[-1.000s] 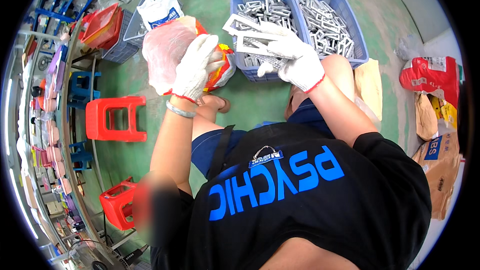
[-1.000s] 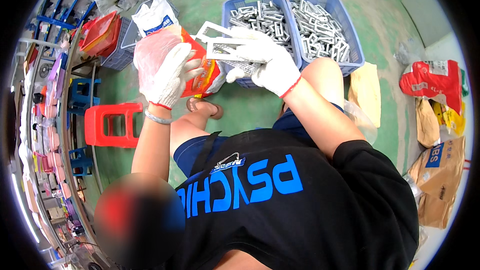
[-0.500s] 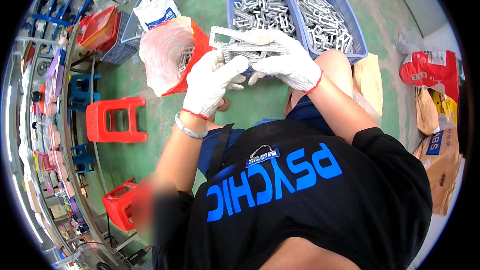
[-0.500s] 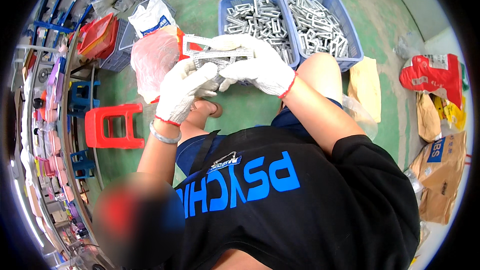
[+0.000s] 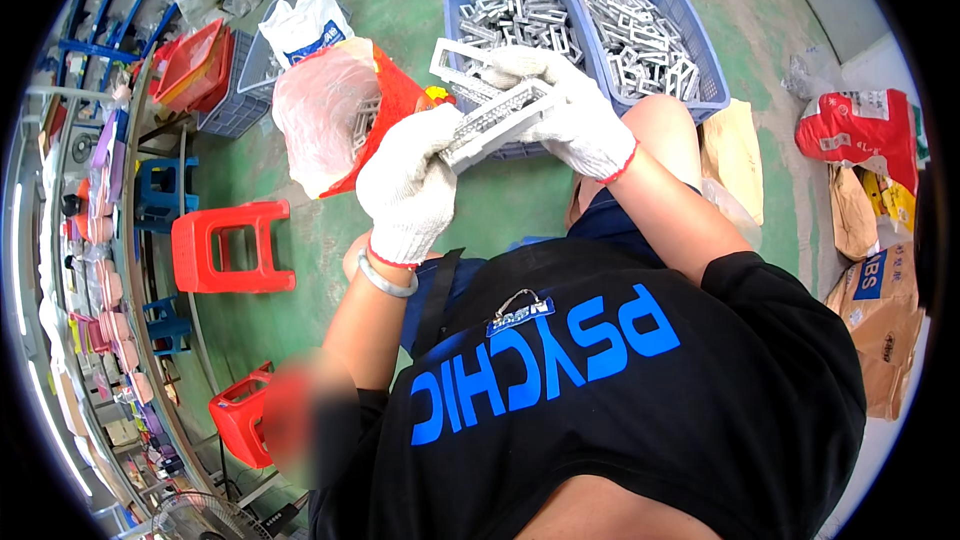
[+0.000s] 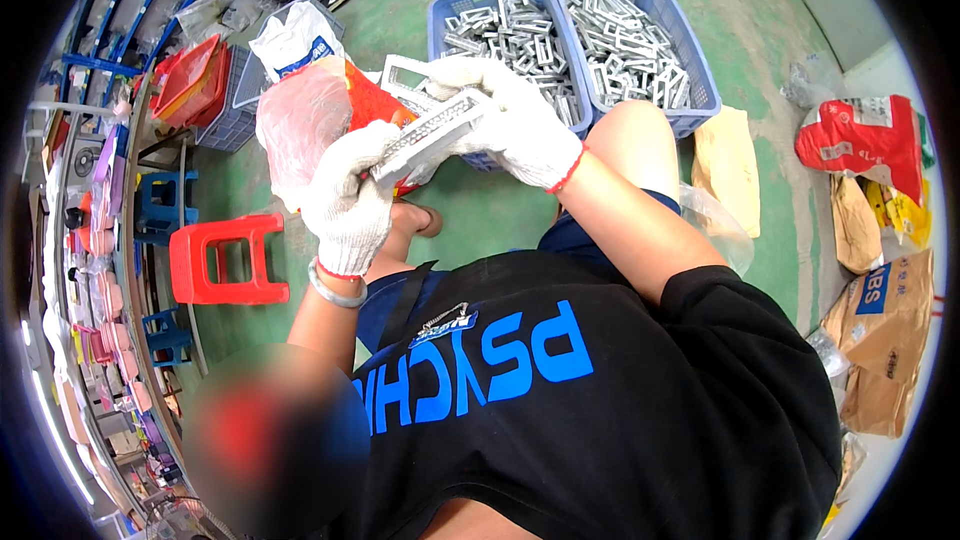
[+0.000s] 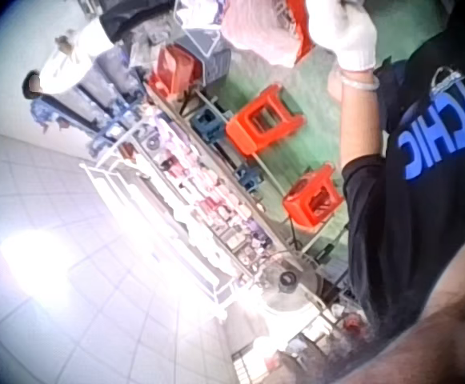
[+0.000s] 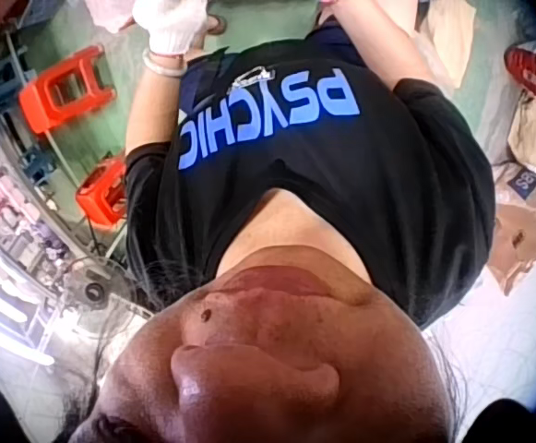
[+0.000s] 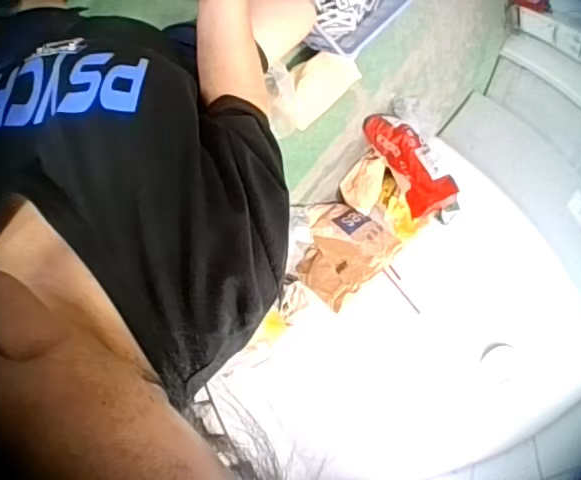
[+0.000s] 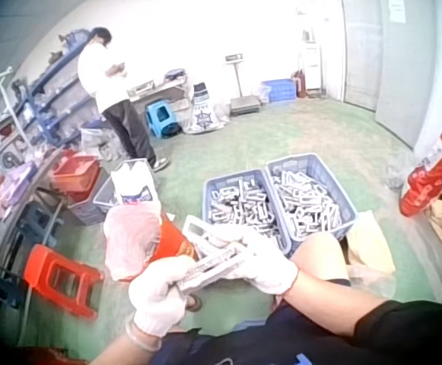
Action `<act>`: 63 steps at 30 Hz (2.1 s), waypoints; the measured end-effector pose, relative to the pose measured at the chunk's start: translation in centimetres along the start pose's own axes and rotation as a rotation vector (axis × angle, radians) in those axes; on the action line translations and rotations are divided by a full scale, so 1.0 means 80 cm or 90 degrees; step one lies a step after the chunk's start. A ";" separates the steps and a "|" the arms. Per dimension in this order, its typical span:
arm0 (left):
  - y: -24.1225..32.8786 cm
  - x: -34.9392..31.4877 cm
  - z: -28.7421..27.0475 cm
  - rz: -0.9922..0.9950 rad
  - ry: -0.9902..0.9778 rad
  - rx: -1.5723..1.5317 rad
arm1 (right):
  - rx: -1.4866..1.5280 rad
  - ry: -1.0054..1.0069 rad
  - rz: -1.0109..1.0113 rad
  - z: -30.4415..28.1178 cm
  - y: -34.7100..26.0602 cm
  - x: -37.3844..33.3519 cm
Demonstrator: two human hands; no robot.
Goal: The person sorts metal hardware components by hand from a large blue crate, picking up one or two items at a time and placing them into a red and yellow bag.
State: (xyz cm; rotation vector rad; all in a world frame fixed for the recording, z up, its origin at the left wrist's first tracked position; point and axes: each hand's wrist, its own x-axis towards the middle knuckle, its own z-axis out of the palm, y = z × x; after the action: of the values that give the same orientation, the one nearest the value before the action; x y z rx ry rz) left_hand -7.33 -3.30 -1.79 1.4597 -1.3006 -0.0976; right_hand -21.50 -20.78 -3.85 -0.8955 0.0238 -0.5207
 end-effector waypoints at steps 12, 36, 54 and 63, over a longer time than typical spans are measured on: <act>0.033 0.018 -0.018 0.293 0.000 0.322 | -0.104 0.023 -0.010 0.008 -0.006 0.005; -0.029 0.072 -0.049 -0.003 -0.197 0.096 | 0.192 -0.020 0.145 0.018 -0.030 0.013; -0.007 0.063 -0.048 -0.280 -0.170 -0.209 | 0.162 -0.076 0.181 0.012 -0.028 0.008; -0.015 0.058 -0.049 -0.443 -0.091 -0.253 | 0.153 -0.045 0.246 0.015 -0.023 0.010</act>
State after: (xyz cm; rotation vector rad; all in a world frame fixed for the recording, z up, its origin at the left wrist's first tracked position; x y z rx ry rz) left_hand -2.17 -4.44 1.44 1.5061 -0.7661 -0.8795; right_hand -21.27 -21.21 -1.59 -0.6515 0.0674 -0.1269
